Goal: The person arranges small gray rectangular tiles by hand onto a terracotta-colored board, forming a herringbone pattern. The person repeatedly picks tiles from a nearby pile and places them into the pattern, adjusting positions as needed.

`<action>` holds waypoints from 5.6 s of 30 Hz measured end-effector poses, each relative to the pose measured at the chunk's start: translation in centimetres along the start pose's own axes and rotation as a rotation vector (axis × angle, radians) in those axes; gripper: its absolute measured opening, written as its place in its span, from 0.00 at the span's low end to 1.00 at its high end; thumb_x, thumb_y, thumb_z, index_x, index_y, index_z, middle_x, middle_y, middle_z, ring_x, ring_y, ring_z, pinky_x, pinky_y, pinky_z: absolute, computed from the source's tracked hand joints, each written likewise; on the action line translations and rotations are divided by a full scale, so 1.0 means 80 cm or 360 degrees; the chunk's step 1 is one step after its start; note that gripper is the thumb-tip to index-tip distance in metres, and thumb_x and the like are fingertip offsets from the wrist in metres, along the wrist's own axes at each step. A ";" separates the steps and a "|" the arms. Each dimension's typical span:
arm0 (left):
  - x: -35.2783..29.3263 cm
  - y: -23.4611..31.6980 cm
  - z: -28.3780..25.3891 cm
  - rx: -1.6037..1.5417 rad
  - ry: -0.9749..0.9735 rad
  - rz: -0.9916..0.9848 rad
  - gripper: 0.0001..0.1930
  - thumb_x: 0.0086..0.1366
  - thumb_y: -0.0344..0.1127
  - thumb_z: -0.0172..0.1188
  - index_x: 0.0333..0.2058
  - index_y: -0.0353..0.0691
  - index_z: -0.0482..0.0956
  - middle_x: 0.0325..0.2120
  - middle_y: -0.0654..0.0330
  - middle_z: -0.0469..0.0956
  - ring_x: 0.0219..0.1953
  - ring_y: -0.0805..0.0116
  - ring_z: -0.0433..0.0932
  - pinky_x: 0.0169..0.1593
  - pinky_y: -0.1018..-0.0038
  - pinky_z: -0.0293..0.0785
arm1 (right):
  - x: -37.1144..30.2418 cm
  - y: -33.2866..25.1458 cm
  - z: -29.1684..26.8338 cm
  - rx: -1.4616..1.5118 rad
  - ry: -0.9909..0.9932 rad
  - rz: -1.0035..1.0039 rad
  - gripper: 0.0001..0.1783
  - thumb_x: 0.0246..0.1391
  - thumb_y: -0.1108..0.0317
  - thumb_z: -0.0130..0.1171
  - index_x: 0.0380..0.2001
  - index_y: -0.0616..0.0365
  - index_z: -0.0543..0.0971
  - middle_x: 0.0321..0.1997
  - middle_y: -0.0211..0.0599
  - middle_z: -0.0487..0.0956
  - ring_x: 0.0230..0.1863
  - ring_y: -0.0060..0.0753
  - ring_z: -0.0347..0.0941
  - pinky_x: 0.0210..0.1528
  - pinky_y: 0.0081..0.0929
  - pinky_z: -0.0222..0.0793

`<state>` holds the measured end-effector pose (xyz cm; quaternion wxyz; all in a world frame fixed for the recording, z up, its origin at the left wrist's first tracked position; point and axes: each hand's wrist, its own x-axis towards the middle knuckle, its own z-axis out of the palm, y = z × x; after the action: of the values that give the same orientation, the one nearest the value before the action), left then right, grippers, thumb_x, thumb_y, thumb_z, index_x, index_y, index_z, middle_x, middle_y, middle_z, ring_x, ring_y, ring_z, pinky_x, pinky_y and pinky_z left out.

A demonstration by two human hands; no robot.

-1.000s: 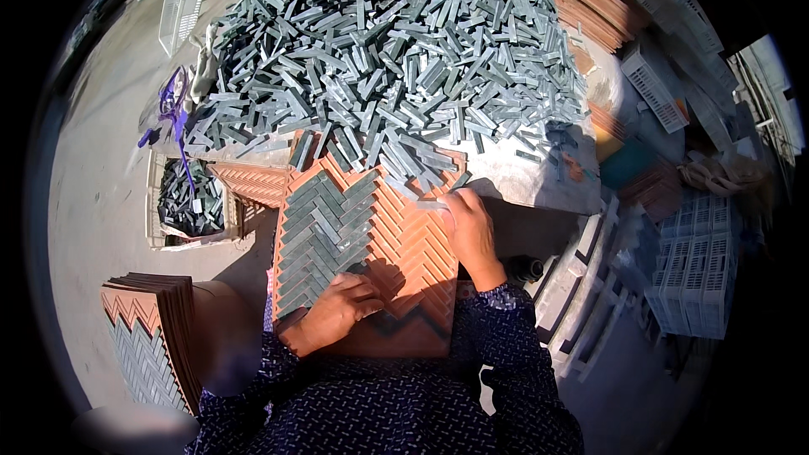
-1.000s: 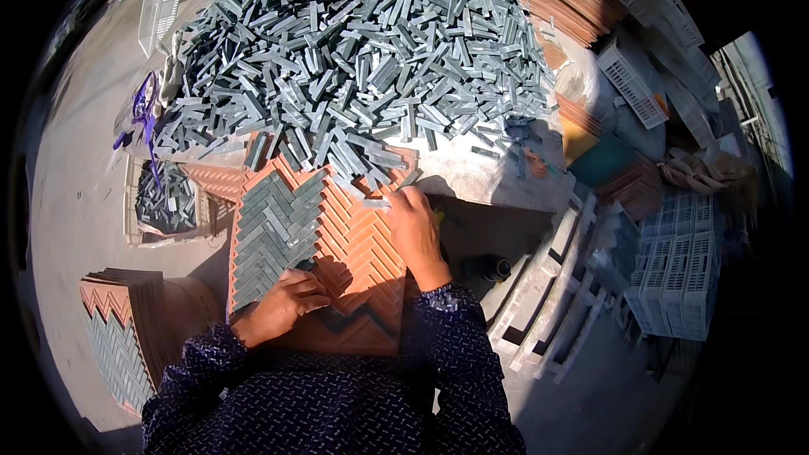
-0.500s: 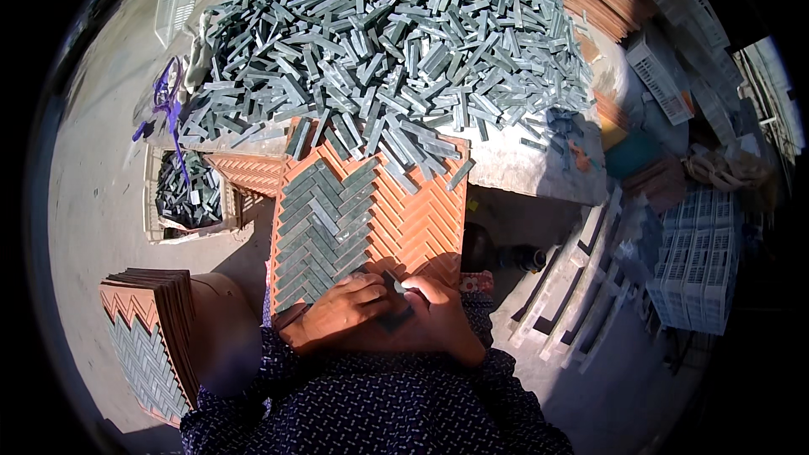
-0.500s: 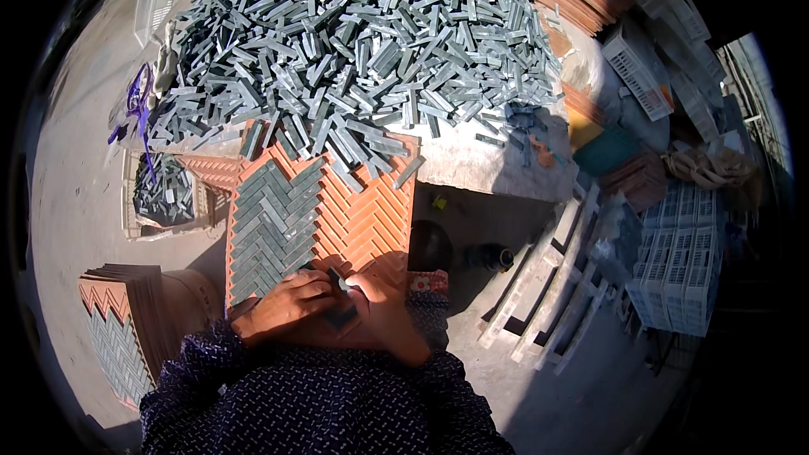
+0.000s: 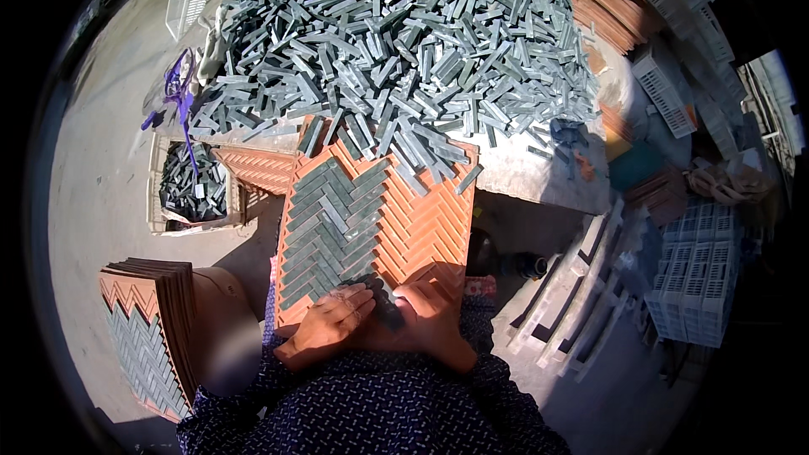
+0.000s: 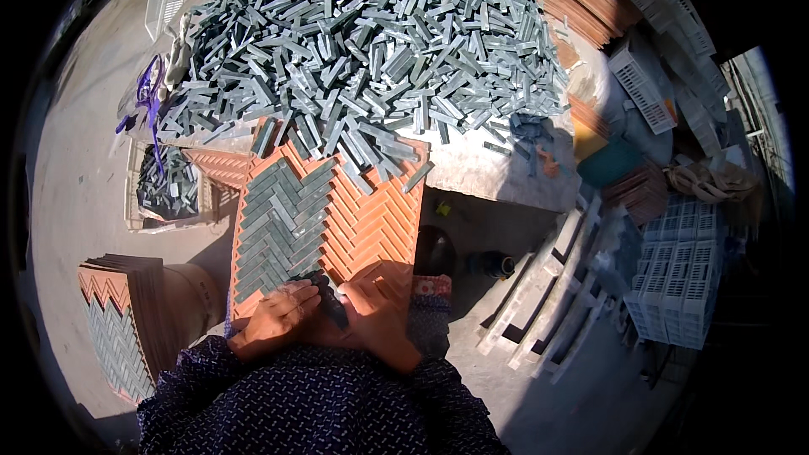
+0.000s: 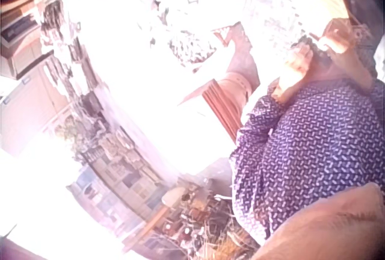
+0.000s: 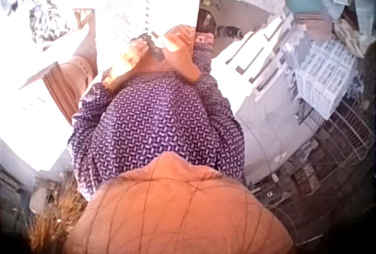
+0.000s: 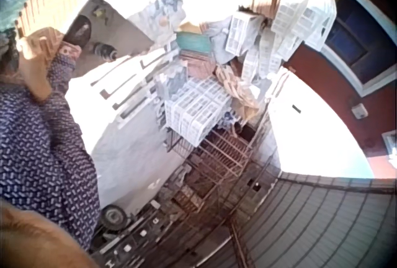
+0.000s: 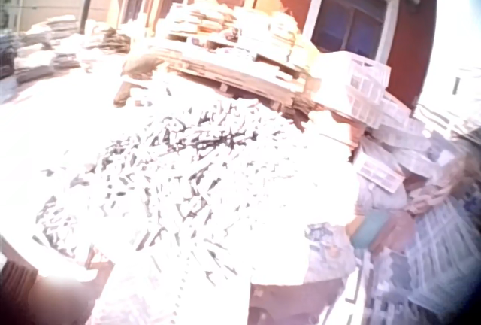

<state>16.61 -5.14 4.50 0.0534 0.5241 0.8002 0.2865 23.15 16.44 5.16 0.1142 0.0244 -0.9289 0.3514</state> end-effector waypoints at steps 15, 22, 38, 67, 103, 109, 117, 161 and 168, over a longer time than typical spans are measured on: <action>0.017 0.005 0.022 0.0010 -0.0204 -0.0145 0.31 0.60 0.40 0.57 0.62 0.39 0.63 0.61 0.54 0.65 0.65 0.57 0.62 0.67 0.55 0.53 | 0.112 0.047 -0.016 0.0134 0.0207 0.0060 0.11 0.49 0.77 0.60 0.38 0.62 0.77 0.35 0.47 0.79 0.35 0.50 0.75 0.38 0.36 0.71; 0.014 -0.003 0.016 0.0326 -0.0245 0.0048 0.30 0.63 0.40 0.55 0.62 0.39 0.62 0.63 0.54 0.62 0.66 0.58 0.60 0.67 0.56 0.52 | 0.167 0.081 -0.003 -0.0159 0.0324 0.0040 0.14 0.44 0.75 0.64 0.37 0.62 0.77 0.33 0.50 0.78 0.35 0.54 0.76 0.37 0.40 0.71; 0.012 0.009 0.015 -0.0010 -0.0148 -0.0269 0.31 0.63 0.39 0.52 0.63 0.36 0.58 0.63 0.50 0.60 0.67 0.55 0.57 0.68 0.52 0.47 | 0.019 0.007 -0.001 -0.0038 0.0020 0.0000 0.06 0.50 0.71 0.58 0.34 0.56 0.78 0.34 0.38 0.78 0.36 0.45 0.75 0.39 0.37 0.70; 0.032 0.025 0.023 0.0177 -0.0292 -0.0329 0.41 0.57 0.53 0.60 0.65 0.41 0.56 0.66 0.53 0.57 0.69 0.56 0.53 0.68 0.52 0.45 | 0.048 0.025 0.005 0.0358 -0.0092 0.0350 0.09 0.48 0.72 0.63 0.35 0.61 0.79 0.32 0.44 0.80 0.33 0.44 0.77 0.37 0.32 0.72; 0.049 0.008 0.028 0.0281 -0.0302 -0.0363 0.45 0.59 0.59 0.54 0.66 0.37 0.51 0.66 0.53 0.55 0.69 0.58 0.53 0.69 0.51 0.42 | 0.098 0.037 -0.025 -0.0160 0.0113 -0.0010 0.12 0.46 0.78 0.61 0.37 0.62 0.76 0.33 0.48 0.76 0.34 0.53 0.75 0.35 0.40 0.71; 0.033 0.021 0.024 0.0227 -0.0298 -0.0422 0.47 0.54 0.57 0.61 0.65 0.36 0.52 0.67 0.53 0.53 0.69 0.57 0.51 0.68 0.48 0.42 | 0.030 0.042 0.013 -0.0192 0.0068 -0.0144 0.12 0.46 0.75 0.62 0.37 0.59 0.78 0.33 0.42 0.76 0.34 0.47 0.74 0.37 0.36 0.72; 0.031 0.026 0.017 0.0168 -0.0248 -0.0445 0.45 0.56 0.55 0.60 0.65 0.35 0.53 0.67 0.52 0.54 0.69 0.56 0.52 0.68 0.48 0.44 | 0.039 0.028 0.012 0.0026 0.0089 -0.0019 0.11 0.47 0.76 0.62 0.37 0.60 0.78 0.34 0.44 0.79 0.36 0.46 0.76 0.38 0.35 0.73; 0.066 0.003 0.012 0.0295 -0.0131 -0.0321 0.37 0.62 0.54 0.52 0.63 0.34 0.60 0.65 0.53 0.58 0.66 0.58 0.57 0.68 0.55 0.49 | 0.135 0.062 0.002 -0.0035 0.0255 0.0028 0.15 0.42 0.75 0.67 0.36 0.61 0.78 0.31 0.44 0.78 0.30 0.44 0.76 0.32 0.34 0.72; 0.058 -0.001 0.024 0.0262 -0.0069 -0.0346 0.37 0.61 0.53 0.55 0.62 0.36 0.61 0.63 0.52 0.60 0.66 0.54 0.58 0.67 0.52 0.50 | 0.085 0.025 0.001 0.0094 -0.0040 0.0166 0.13 0.47 0.69 0.65 0.37 0.59 0.79 0.34 0.43 0.79 0.35 0.46 0.77 0.38 0.36 0.72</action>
<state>15.25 -0.37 3.83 0.0582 0.4429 0.8718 0.2010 16.29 18.15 5.39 0.0834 -0.0164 -0.9194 0.3839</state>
